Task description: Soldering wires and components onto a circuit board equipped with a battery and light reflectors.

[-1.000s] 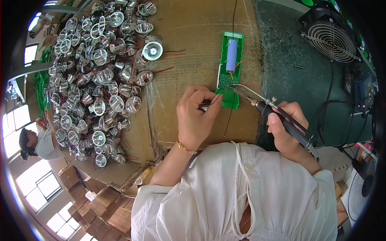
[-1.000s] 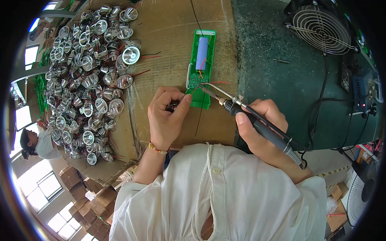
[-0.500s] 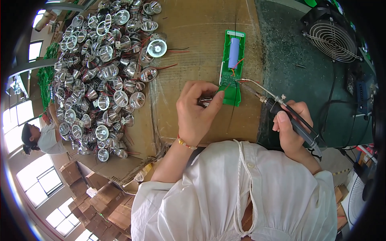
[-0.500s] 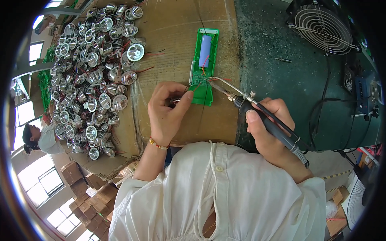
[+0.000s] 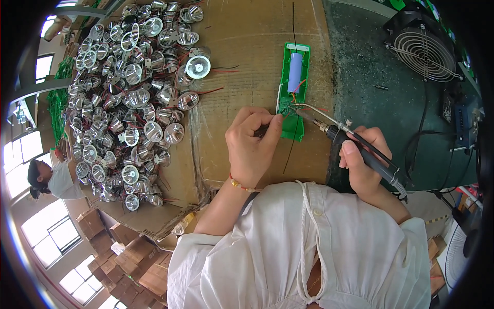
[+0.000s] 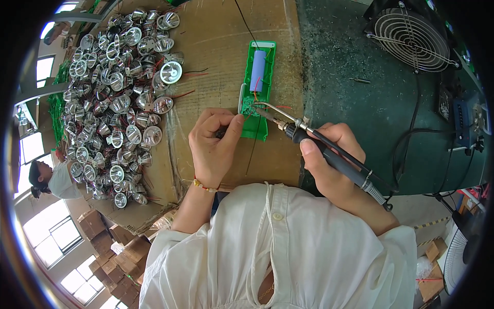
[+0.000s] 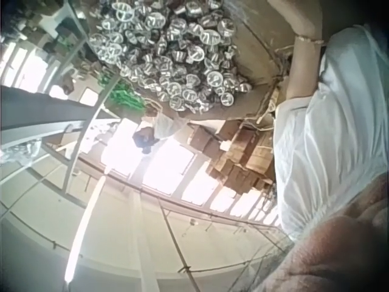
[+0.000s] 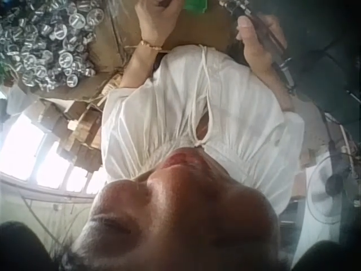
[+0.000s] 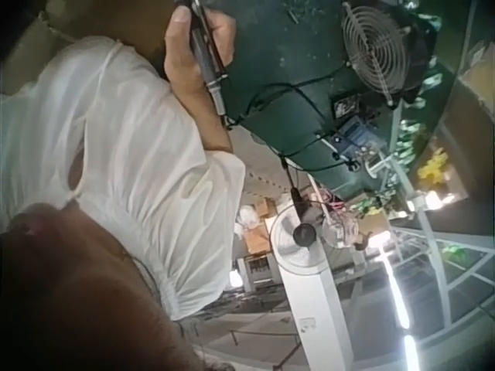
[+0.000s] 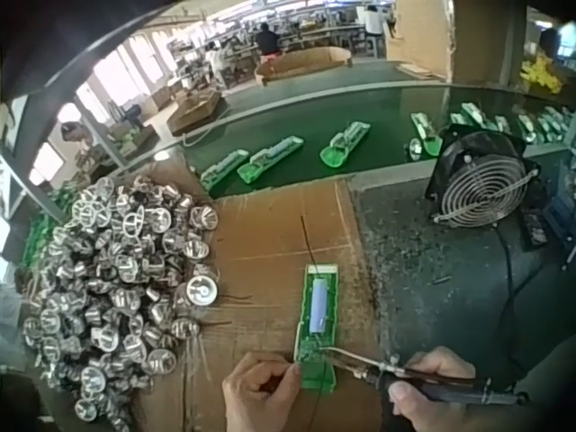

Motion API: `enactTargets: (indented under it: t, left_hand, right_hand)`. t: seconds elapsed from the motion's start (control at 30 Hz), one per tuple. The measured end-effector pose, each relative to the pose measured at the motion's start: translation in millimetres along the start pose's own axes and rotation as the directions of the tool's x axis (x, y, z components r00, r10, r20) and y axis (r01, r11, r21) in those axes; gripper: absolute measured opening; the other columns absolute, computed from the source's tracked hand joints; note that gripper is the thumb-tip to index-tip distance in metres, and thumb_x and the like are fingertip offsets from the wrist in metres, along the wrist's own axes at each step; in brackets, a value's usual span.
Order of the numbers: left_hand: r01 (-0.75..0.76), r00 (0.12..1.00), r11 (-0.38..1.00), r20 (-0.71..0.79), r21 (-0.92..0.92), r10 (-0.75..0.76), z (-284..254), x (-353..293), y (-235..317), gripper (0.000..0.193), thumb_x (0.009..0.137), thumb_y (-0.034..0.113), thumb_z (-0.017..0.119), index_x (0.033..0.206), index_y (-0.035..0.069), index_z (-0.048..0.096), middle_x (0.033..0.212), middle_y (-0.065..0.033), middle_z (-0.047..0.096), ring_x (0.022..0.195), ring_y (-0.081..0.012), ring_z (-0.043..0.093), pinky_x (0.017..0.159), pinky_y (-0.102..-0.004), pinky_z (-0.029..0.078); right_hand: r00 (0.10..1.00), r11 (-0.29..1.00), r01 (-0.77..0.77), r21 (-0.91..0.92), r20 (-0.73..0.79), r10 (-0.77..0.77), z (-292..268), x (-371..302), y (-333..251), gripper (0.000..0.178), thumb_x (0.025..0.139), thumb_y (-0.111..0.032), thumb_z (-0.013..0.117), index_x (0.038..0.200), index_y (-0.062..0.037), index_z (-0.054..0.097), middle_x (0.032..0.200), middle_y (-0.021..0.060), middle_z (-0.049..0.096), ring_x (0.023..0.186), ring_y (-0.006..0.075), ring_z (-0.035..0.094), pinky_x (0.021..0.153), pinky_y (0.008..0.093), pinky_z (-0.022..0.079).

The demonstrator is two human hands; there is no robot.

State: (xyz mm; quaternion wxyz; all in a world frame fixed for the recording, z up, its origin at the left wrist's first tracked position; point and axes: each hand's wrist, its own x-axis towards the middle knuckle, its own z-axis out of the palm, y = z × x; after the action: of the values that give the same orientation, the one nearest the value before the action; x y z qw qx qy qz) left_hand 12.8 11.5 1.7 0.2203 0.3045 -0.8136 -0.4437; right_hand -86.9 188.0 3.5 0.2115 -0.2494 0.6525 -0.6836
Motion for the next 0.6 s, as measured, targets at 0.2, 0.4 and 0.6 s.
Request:
enactTargets:
  t: [0.2, 0.4, 0.6]
  left_hand:
    - [0.021, 1.000, 0.999, -0.016, -0.030, -0.021, 2, 1, -1, 0.008, 0.075, 0.004, 0.066, 0.072, -0.002, 0.063, 0.075, -0.0090, 0.059, 0.060, -0.0153, 0.055, 0.055, -0.0254, 0.044]
    - [0.019, 0.999, 1.000, -0.035, -0.020, -0.020, 5, 0, 0, 0.008, 0.074, 0.003, 0.066, 0.070, -0.002, 0.061, 0.074, -0.0089, 0.058, 0.058, -0.0158, 0.055, 0.054, -0.0254, 0.044]
    - [0.024, 0.998, 1.000, -0.049, -0.007, -0.024, 3, -1, 3, 0.009, 0.074, 0.004, 0.066, 0.070, -0.002, 0.061, 0.073, -0.0090, 0.058, 0.058, -0.0159, 0.055, 0.054, -0.0258, 0.043]
  right_hand:
    - [0.995, 0.994, -0.104, -0.015, 0.004, 0.104, 3, 2, 2, 0.013, 0.081, -0.004, 0.061, 0.083, -0.0009, 0.049, 0.065, 0.0028, 0.053, 0.054, 0.0049, 0.047, 0.048, 0.0212, 0.038]
    - [0.998, 0.989, 0.024, -0.148, 0.053, -0.016, 2, 2, -5, 0.015, 0.079, -0.005, 0.063, 0.083, -0.0001, 0.049, 0.065, 0.0042, 0.054, 0.054, 0.0050, 0.046, 0.049, 0.0216, 0.038]
    - [0.997, 0.997, -0.080, -0.004, -0.025, 0.079, 0, -2, -10, 0.017, 0.081, -0.007, 0.061, 0.087, 0.0006, 0.048, 0.068, 0.0071, 0.054, 0.055, 0.0071, 0.049, 0.050, 0.0218, 0.041]
